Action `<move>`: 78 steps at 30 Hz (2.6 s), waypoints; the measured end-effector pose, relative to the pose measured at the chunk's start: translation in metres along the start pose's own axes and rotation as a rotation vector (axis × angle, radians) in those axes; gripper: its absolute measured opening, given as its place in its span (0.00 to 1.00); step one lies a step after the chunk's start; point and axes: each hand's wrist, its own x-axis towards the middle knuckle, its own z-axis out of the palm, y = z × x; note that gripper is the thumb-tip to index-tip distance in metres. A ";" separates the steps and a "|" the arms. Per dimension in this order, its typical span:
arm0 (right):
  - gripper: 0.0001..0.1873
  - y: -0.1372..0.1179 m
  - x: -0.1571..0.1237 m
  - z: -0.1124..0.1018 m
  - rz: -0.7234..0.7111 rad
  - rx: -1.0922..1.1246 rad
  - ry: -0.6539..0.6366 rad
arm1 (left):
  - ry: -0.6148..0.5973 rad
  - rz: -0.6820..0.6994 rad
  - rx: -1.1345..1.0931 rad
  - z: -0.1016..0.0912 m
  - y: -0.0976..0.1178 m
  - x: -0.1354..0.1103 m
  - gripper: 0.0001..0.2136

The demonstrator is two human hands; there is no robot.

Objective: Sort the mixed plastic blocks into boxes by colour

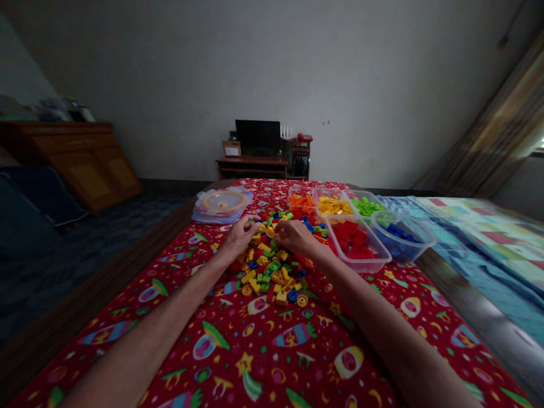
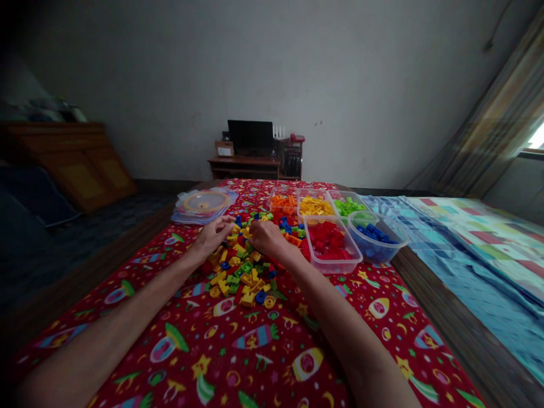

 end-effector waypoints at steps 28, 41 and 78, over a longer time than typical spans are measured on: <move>0.12 0.026 -0.001 -0.026 0.127 0.071 0.227 | -0.361 0.071 0.491 -0.022 -0.011 0.011 0.12; 0.13 0.008 -0.003 -0.015 -0.075 0.132 0.081 | -0.266 -0.172 -0.206 -0.020 0.023 -0.001 0.27; 0.17 -0.021 0.036 0.010 -0.098 -0.293 -0.132 | -0.113 0.211 0.500 -0.023 -0.031 0.013 0.16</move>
